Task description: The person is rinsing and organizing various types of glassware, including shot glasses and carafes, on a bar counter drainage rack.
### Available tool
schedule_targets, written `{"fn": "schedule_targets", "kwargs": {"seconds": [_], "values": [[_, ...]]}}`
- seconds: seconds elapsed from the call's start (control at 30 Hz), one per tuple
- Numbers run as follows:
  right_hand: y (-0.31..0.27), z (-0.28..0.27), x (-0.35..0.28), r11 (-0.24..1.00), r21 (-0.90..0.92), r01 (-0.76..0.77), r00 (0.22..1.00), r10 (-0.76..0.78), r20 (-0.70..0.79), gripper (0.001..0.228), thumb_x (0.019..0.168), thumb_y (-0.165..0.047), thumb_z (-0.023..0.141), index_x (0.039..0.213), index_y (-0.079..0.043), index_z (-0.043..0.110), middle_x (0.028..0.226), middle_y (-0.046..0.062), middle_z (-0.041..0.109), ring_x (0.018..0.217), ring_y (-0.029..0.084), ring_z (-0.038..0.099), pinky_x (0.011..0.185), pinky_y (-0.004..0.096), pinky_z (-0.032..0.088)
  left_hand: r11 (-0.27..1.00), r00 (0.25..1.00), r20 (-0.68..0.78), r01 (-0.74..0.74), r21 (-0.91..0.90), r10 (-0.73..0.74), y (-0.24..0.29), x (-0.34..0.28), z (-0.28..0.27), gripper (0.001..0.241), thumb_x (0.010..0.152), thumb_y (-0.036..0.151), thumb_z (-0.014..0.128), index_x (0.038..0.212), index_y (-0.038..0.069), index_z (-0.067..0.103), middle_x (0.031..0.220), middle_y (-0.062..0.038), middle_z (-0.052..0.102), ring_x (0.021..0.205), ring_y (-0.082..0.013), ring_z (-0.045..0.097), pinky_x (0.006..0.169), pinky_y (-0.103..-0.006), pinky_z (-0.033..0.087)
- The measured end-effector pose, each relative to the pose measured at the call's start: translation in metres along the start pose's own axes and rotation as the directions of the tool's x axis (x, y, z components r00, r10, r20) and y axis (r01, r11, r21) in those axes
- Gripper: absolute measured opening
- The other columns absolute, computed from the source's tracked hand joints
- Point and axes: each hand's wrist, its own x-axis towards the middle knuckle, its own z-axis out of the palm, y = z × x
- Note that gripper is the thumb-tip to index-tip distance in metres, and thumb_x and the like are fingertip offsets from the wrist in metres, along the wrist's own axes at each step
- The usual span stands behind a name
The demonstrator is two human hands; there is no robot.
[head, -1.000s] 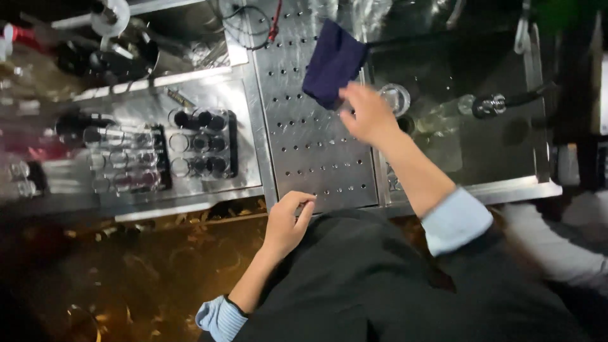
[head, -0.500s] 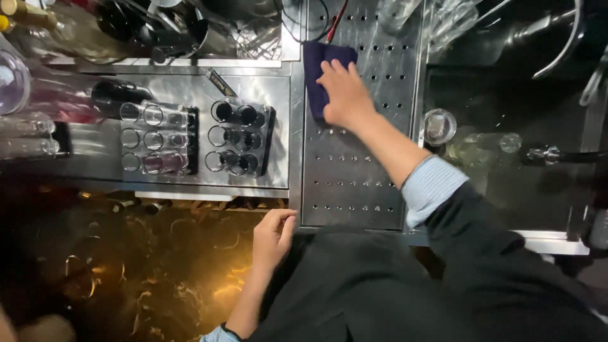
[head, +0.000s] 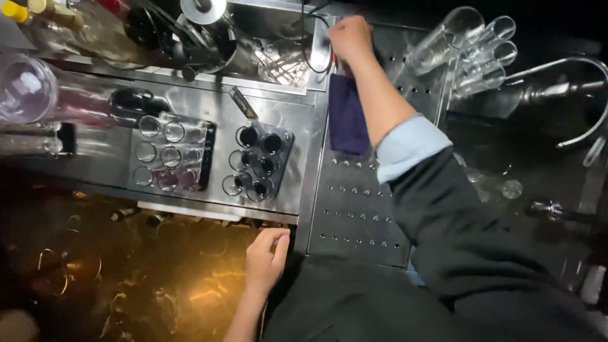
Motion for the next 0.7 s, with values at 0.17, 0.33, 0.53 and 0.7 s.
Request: {"fn": "schedule_targets", "kwargs": {"seconds": [0.17,0.33,0.53,0.7], "values": [[-0.08,0.019,0.014,0.942,0.323,0.09,0.996,-0.084,-0.031,0.023,0.078,-0.016,0.07,0.093,-0.023,0.086,0.102,-0.005,0.083,0.102,0.013,0.075,0.089,0.028,0.055,0.997,0.998,-0.048,0.035,-0.063,-0.038,-0.007,0.002,0.002,0.021,0.094,0.023,0.06,0.096,0.014,0.078,0.094,0.0,0.078,0.086,-0.0147,0.072,0.078,-0.0293,0.057],[-0.096,0.051,0.017,0.685,0.725,0.068,0.953,-0.259,0.155,0.036,0.089,0.013,0.059,0.107,-0.016,0.068,0.12,-0.003,0.068,0.121,0.015,0.06,0.1,0.031,0.041,0.994,0.994,-0.1,0.032,-0.102,-0.042,-0.012,-0.003,0.005,0.02,0.094,0.024,0.06,0.096,0.014,0.078,0.093,0.0,0.078,0.083,-0.0137,0.072,0.077,-0.0288,0.056],[-0.042,-0.002,0.023,0.949,0.245,0.198,0.922,-0.096,-0.375,0.051,0.078,0.007,0.05,0.12,-0.012,0.069,0.134,0.016,0.042,0.126,0.044,0.035,0.108,0.05,0.033,0.99,0.992,-0.126,0.01,-0.141,-0.028,-0.017,0.0,0.011,0.02,0.095,0.024,0.061,0.097,0.013,0.078,0.094,-0.001,0.078,0.086,-0.015,0.072,0.08,-0.0294,0.056],[-0.043,-0.07,0.007,0.939,-0.232,-0.255,0.965,0.229,-0.131,0.042,0.086,-0.045,0.057,0.121,-0.03,0.073,0.128,0.016,0.067,0.135,0.048,0.036,0.114,0.069,0.01,0.991,0.996,-0.092,-0.027,-0.129,0.015,-0.008,0.0,0.014,0.02,0.094,0.022,0.06,0.095,0.013,0.078,0.091,-0.001,0.077,0.082,-0.0147,0.071,0.075,-0.0285,0.056]]}}
